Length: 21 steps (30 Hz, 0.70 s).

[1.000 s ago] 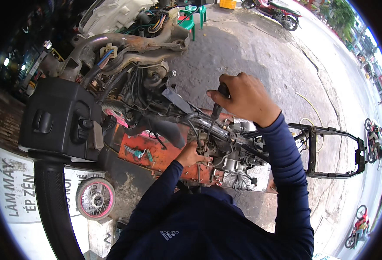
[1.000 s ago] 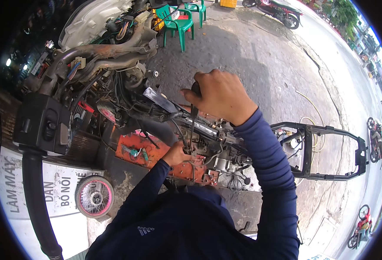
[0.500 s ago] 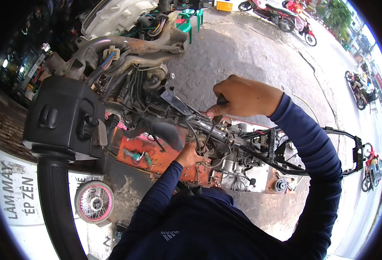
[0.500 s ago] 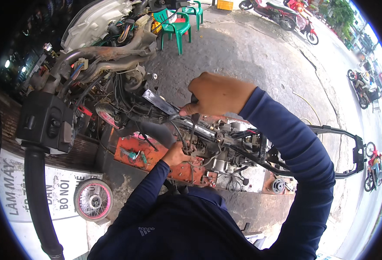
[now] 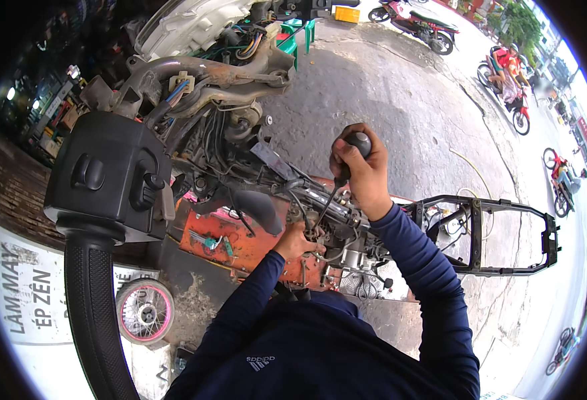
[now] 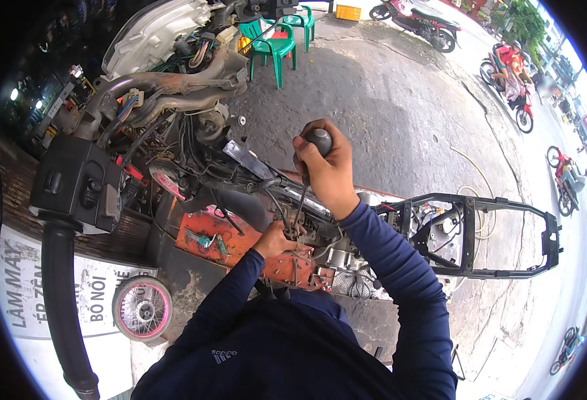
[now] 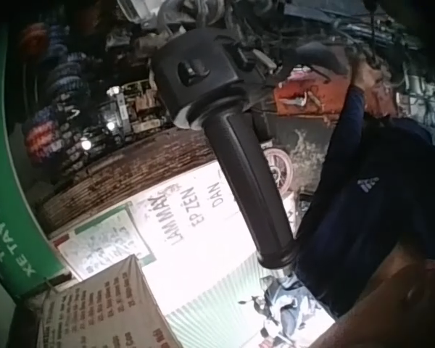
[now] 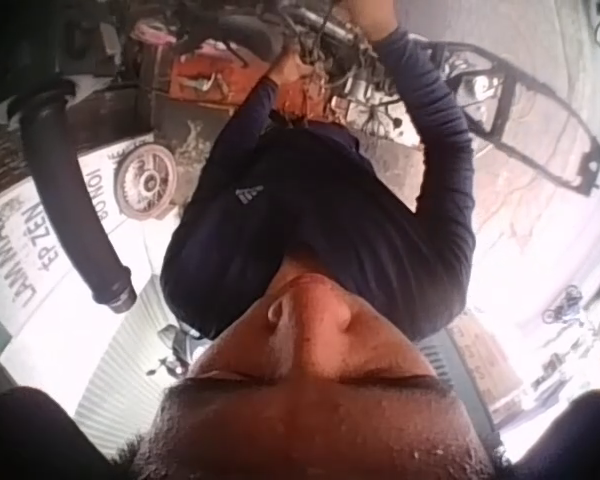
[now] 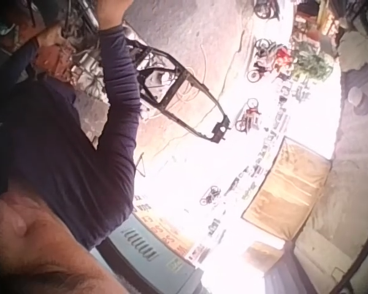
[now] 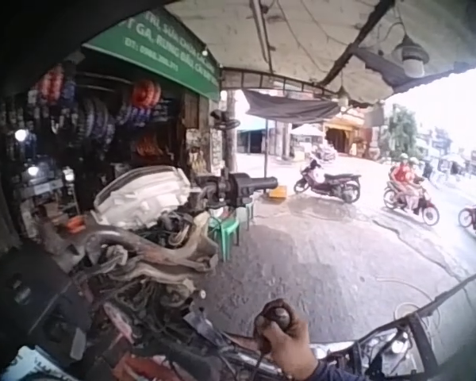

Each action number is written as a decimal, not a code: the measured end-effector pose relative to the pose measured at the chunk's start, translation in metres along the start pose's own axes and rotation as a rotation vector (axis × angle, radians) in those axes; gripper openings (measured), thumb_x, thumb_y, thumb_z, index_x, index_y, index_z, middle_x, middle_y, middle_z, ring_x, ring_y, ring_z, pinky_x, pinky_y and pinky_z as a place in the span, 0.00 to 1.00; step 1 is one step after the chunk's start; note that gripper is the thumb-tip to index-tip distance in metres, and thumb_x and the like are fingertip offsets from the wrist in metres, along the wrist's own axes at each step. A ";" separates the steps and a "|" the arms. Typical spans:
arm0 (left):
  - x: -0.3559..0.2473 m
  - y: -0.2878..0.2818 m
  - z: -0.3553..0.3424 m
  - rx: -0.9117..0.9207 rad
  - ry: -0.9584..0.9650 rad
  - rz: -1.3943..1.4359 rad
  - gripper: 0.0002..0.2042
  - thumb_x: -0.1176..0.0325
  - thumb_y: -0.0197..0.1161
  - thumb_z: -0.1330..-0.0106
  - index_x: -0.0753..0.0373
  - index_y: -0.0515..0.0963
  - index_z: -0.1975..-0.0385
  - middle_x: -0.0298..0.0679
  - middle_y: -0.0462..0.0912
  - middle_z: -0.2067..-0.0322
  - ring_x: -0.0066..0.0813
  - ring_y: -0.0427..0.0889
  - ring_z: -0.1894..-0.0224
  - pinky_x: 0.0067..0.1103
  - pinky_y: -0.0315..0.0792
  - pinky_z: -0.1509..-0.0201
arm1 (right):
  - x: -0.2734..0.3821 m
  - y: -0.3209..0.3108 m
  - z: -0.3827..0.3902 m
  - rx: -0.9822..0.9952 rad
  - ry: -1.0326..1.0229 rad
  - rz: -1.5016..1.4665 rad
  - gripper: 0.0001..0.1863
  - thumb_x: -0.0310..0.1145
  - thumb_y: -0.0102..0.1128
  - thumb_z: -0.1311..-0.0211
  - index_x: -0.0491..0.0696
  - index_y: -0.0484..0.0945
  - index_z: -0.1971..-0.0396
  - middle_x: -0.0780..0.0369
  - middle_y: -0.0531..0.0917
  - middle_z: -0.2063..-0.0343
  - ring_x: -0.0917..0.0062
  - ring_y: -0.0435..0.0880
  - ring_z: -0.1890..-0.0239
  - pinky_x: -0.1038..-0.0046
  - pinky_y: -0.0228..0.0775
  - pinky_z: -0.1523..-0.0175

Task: Disassembling and repairing components of a motorcycle engine and carburetor at a workbench.

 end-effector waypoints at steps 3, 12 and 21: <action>-0.010 -0.004 0.004 0.006 -0.055 -0.056 0.21 0.67 0.80 0.59 0.65 0.81 0.64 0.38 0.83 0.71 0.28 0.81 0.68 0.25 0.75 0.60 | 0.031 0.006 0.007 0.007 -0.014 -0.307 0.12 0.36 0.53 0.31 0.44 0.67 0.72 0.63 0.69 0.85 0.86 0.58 0.88 0.81 0.51 0.83; -0.020 -0.002 0.004 -0.027 -0.122 -0.119 0.21 0.64 0.81 0.60 0.63 0.83 0.65 0.35 0.82 0.73 0.26 0.80 0.69 0.24 0.75 0.60 | 0.038 0.034 0.020 0.102 0.020 -0.254 0.15 0.38 0.54 0.32 0.42 0.67 0.73 0.63 0.68 0.86 0.86 0.61 0.87 0.82 0.52 0.84; -0.008 0.000 0.007 -0.051 -0.063 -0.068 0.21 0.63 0.81 0.60 0.63 0.83 0.65 0.36 0.81 0.75 0.26 0.79 0.71 0.25 0.74 0.61 | 0.020 0.047 0.018 0.123 0.080 -0.219 0.10 0.31 0.57 0.35 0.40 0.73 0.73 0.68 0.73 0.84 0.89 0.67 0.82 0.82 0.57 0.77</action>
Point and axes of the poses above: each hand's wrist, its own z-axis away from the middle knuckle, its own y-axis out of the palm, x = y × z, the point moved 1 cm from there along -z, towards the middle knuckle
